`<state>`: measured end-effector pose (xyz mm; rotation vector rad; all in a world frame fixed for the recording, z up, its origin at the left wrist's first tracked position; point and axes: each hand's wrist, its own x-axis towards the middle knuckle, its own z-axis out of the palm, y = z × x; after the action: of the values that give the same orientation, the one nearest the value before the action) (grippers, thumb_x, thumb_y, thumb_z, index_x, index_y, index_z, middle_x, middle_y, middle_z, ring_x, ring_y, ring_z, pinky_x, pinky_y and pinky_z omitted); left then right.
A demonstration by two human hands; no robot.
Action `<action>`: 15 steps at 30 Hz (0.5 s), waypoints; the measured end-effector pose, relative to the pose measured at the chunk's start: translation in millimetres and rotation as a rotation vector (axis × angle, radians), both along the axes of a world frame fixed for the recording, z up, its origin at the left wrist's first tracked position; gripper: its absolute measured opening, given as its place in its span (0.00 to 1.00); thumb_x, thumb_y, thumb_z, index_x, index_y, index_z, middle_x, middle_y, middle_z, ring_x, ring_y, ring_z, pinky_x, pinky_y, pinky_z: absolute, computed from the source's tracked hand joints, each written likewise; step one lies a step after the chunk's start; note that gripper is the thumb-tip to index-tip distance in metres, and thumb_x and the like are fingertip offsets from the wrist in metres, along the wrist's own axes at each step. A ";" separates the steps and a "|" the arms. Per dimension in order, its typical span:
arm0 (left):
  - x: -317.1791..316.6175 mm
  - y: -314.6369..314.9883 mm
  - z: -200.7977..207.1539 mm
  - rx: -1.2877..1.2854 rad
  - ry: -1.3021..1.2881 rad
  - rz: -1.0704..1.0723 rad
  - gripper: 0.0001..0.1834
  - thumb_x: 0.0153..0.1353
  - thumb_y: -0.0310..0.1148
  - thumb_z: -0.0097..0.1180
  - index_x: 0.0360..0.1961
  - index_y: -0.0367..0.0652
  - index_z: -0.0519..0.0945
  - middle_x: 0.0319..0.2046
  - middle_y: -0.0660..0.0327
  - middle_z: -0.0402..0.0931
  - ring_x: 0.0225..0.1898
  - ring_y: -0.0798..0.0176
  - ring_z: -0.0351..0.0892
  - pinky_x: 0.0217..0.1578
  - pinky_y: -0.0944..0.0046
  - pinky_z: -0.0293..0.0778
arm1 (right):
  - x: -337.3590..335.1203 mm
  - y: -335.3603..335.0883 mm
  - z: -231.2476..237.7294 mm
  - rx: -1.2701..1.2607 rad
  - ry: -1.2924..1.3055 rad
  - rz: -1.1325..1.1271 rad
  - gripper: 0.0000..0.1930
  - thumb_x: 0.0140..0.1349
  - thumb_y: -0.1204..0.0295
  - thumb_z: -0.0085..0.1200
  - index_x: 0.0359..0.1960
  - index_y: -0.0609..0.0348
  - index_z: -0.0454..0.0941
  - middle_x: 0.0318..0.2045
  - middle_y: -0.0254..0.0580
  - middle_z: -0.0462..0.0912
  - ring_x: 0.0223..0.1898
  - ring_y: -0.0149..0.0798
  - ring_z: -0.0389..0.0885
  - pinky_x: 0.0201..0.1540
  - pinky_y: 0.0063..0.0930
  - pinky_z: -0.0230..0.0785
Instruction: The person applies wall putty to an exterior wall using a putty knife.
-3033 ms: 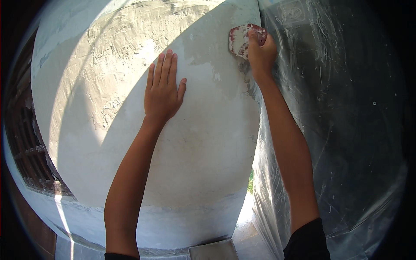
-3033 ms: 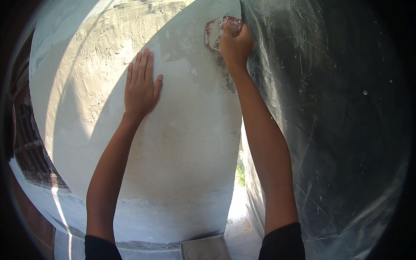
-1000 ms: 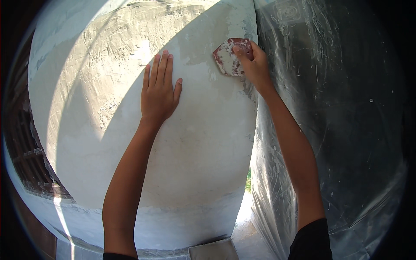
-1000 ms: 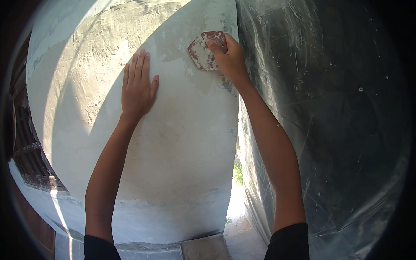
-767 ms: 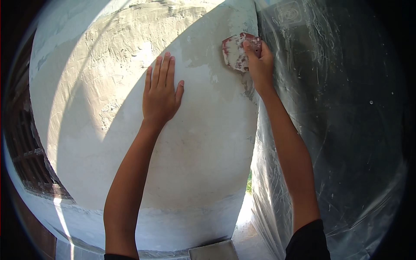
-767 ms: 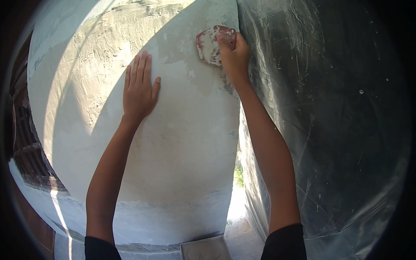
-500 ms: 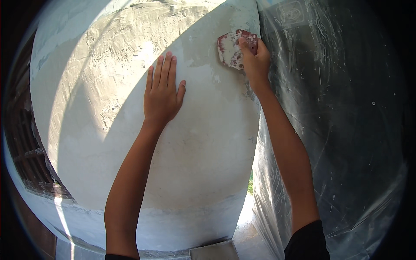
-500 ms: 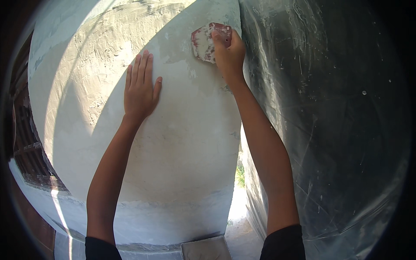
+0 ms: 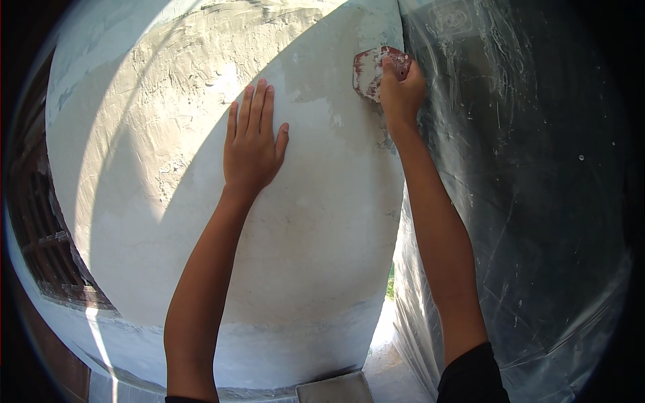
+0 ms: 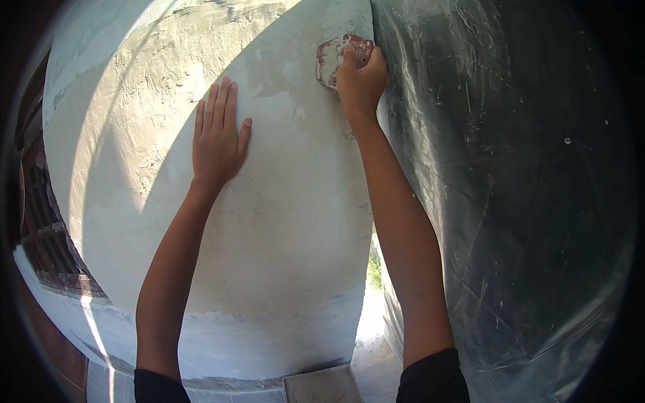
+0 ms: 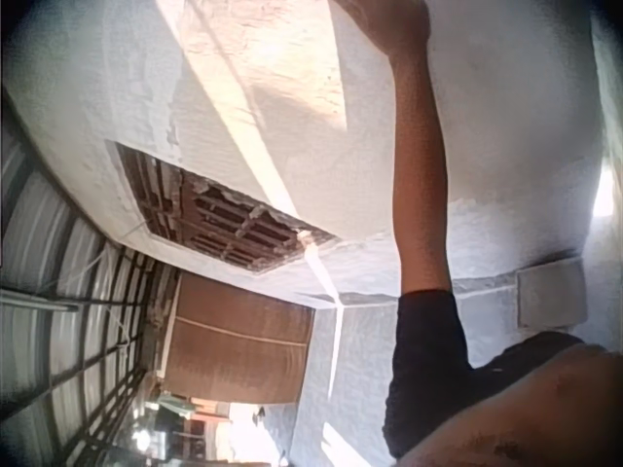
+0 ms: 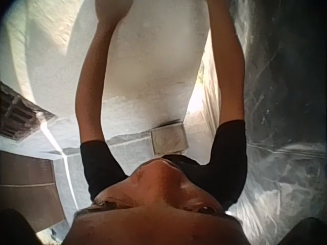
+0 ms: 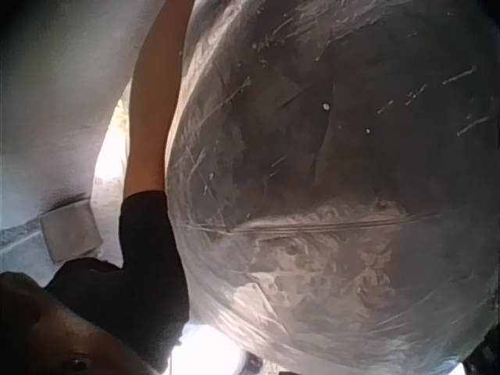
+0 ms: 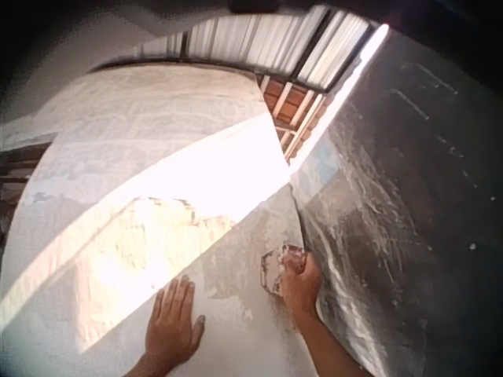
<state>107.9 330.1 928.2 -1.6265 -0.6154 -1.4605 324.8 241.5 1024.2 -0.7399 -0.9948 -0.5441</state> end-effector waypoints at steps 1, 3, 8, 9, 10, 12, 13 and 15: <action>-1.0 0.6 0.5 0.001 -0.002 0.003 0.34 0.71 0.41 0.47 0.74 0.39 0.58 0.75 0.54 0.55 0.77 0.54 0.50 0.75 0.49 0.46 | -4.5 3.6 -4.2 0.049 -0.043 0.087 0.12 0.65 0.67 0.60 0.38 0.65 0.79 0.34 0.45 0.85 0.36 0.39 0.83 0.44 0.36 0.73; -4.4 1.2 -0.7 -0.007 -0.004 0.007 0.34 0.71 0.41 0.48 0.74 0.39 0.58 0.75 0.54 0.55 0.77 0.55 0.50 0.75 0.49 0.46 | -12.9 4.3 -17.8 -0.080 -0.215 0.123 0.12 0.64 0.67 0.60 0.38 0.65 0.80 0.34 0.47 0.85 0.36 0.41 0.83 0.45 0.37 0.73; -1.8 0.2 -0.5 -0.002 -0.003 0.009 0.34 0.71 0.41 0.47 0.74 0.39 0.58 0.75 0.54 0.55 0.77 0.55 0.50 0.75 0.50 0.45 | 16.2 4.1 -10.3 -0.011 0.041 0.020 0.14 0.65 0.64 0.61 0.38 0.66 0.79 0.33 0.45 0.84 0.36 0.37 0.81 0.45 0.34 0.72; -0.7 0.1 -0.3 0.000 0.000 0.010 0.34 0.71 0.41 0.47 0.74 0.39 0.58 0.75 0.54 0.55 0.77 0.55 0.50 0.75 0.50 0.45 | 16.4 4.9 -11.2 0.042 -0.006 0.135 0.15 0.65 0.63 0.62 0.41 0.65 0.80 0.34 0.42 0.84 0.37 0.34 0.80 0.45 0.31 0.72; -0.7 0.0 0.3 0.001 -0.001 0.009 0.34 0.71 0.41 0.47 0.74 0.39 0.58 0.75 0.54 0.55 0.77 0.55 0.50 0.75 0.50 0.45 | 16.7 5.5 -12.2 0.096 -0.053 0.251 0.16 0.66 0.62 0.62 0.44 0.63 0.81 0.34 0.38 0.84 0.37 0.31 0.79 0.44 0.29 0.71; -4.0 1.7 -1.3 -0.009 -0.005 0.021 0.34 0.71 0.41 0.47 0.74 0.39 0.58 0.75 0.54 0.55 0.77 0.55 0.50 0.75 0.49 0.45 | 5.8 2.3 -21.1 -0.033 -0.203 0.150 0.15 0.67 0.62 0.62 0.44 0.64 0.81 0.35 0.37 0.84 0.37 0.31 0.80 0.45 0.29 0.72; -5.3 3.2 -1.8 -0.013 -0.003 0.023 0.34 0.71 0.41 0.47 0.74 0.39 0.58 0.75 0.54 0.55 0.77 0.55 0.50 0.75 0.49 0.45 | 7.5 3.6 -20.8 -0.103 -0.155 0.069 0.15 0.68 0.63 0.61 0.45 0.64 0.80 0.36 0.36 0.84 0.38 0.29 0.79 0.45 0.28 0.72; -4.0 1.4 1.8 0.010 -0.007 0.019 0.34 0.71 0.41 0.47 0.74 0.39 0.58 0.75 0.54 0.54 0.77 0.55 0.50 0.75 0.49 0.45 | 19.4 -1.9 -12.9 -0.025 -0.003 0.059 0.13 0.65 0.64 0.62 0.38 0.63 0.79 0.32 0.41 0.83 0.35 0.34 0.79 0.44 0.32 0.71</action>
<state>104.0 331.5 930.0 -1.6044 -0.6249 -1.4537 344.2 239.5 1011.4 -0.7299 -1.0245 -0.4820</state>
